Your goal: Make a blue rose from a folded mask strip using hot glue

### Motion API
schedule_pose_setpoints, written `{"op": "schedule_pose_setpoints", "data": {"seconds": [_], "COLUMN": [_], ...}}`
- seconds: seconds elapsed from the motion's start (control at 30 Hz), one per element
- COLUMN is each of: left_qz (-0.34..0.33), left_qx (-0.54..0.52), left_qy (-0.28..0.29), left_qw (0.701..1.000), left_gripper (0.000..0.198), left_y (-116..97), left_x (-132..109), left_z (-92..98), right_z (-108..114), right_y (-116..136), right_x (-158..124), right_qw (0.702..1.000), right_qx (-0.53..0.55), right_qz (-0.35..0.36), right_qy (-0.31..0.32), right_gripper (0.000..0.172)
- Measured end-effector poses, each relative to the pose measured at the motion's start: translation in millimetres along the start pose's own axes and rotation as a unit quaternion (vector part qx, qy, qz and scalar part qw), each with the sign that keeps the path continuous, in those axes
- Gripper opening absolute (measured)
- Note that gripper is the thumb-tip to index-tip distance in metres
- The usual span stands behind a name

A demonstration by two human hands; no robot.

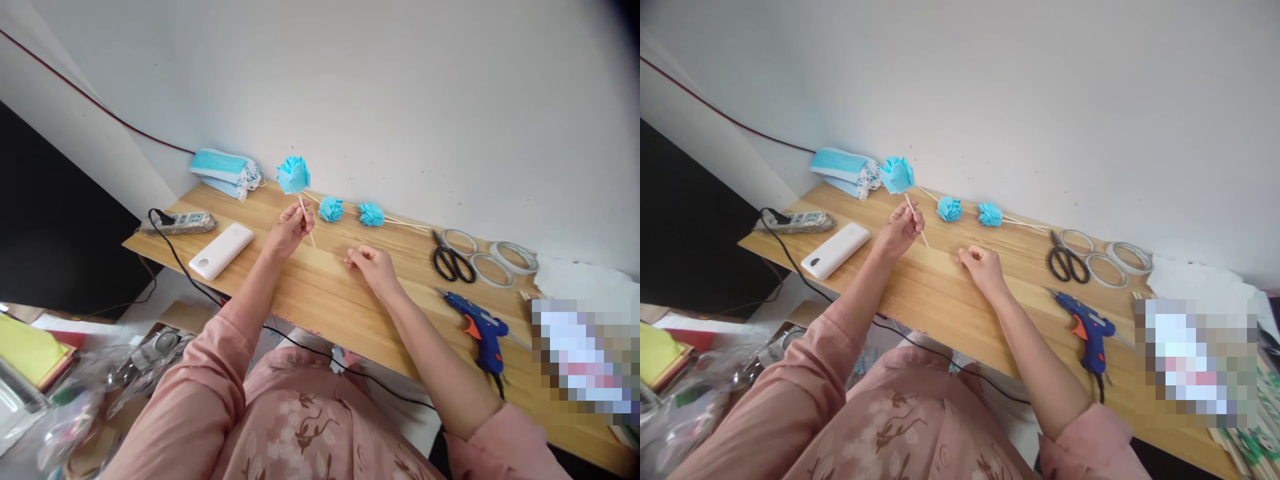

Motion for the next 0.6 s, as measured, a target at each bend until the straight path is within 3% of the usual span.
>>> {"op": "schedule_pose_setpoints", "data": {"seconds": [0.27,0.47,0.6], "left_qz": [0.032,0.020,0.044], "left_qx": [0.008,0.012,0.031], "left_qy": [0.001,0.030,-0.011], "left_qw": [0.999,0.999,0.998], "left_gripper": [0.009,0.011,0.008], "left_y": [6,11,16], "left_x": [-2,-2,-2], "left_z": [-3.6,-5.0,4.5], "right_z": [-2,-7,-12], "right_y": [3,-6,-10], "right_x": [1,-3,0], "right_qw": [0.997,0.993,0.991], "right_qx": [0.076,0.115,0.126], "right_qz": [0.033,0.019,0.015], "right_qy": [-0.003,0.009,0.032], "right_gripper": [0.055,0.059,0.056]}}
Point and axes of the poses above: each hand's wrist, its own x-axis towards the middle knuckle, its own z-axis out of the back of the hand, y = z × x, the point moved 10 cm from there along x, towards the middle knuckle, and after that the axes turned 7 degrees about y, right-handed, at the moved point
